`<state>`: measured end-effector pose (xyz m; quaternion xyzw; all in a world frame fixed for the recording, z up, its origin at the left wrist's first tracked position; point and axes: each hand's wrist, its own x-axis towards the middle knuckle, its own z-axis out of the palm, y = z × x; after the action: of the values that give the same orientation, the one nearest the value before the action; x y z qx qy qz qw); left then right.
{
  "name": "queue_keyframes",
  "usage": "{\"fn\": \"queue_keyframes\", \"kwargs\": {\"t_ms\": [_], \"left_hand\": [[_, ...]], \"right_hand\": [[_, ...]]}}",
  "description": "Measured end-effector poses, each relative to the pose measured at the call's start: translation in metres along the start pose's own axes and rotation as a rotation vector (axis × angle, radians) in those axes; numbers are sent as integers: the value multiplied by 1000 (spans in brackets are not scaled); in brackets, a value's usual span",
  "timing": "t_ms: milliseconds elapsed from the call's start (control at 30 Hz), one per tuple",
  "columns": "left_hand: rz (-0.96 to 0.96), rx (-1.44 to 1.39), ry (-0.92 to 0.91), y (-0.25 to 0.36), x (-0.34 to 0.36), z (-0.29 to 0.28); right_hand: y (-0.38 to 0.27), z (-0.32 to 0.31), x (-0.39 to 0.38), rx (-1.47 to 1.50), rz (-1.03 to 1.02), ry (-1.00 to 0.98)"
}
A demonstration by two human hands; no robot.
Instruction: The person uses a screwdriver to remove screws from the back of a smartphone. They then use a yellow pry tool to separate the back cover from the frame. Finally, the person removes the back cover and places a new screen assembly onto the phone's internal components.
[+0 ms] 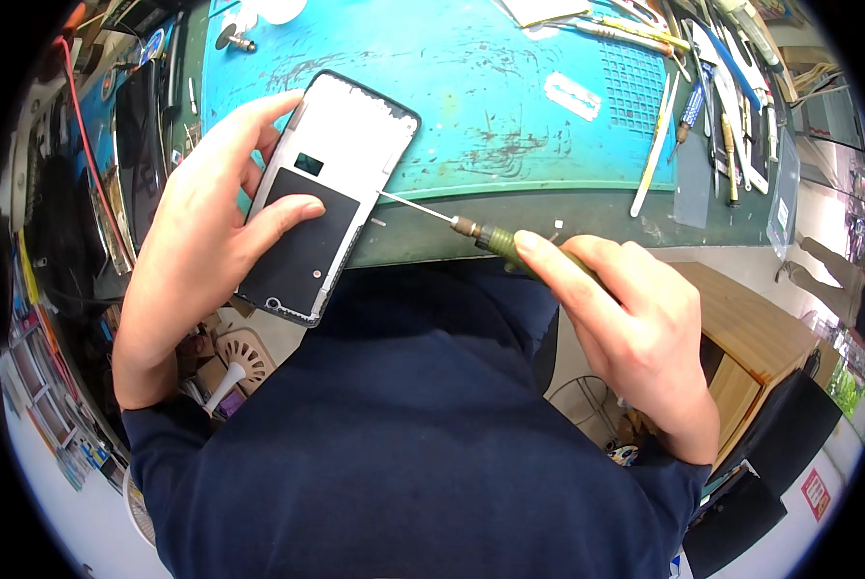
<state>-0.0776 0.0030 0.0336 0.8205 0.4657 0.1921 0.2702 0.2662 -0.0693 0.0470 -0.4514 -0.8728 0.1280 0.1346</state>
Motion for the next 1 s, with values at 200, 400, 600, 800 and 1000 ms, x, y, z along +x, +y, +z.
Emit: {"fn": "queue_keyframes", "kwargs": {"t_ms": [200, 400, 600, 800, 1000], "left_hand": [[42, 2, 35, -4, -2, 3], [23, 22, 18, -3, -1, 2], [24, 37, 14, -2, -1, 1], [35, 24, 22, -3, -2, 3], [24, 14, 17, -3, -1, 2]], "right_hand": [[-3, 2, -2, -2, -20, -1], [-5, 0, -3, -20, -28, -15], [-5, 2, -4, -11, -22, -3], [-6, 2, -4, 7, -24, -10], [-9, -4, -4, 21, -27, -97]]}}
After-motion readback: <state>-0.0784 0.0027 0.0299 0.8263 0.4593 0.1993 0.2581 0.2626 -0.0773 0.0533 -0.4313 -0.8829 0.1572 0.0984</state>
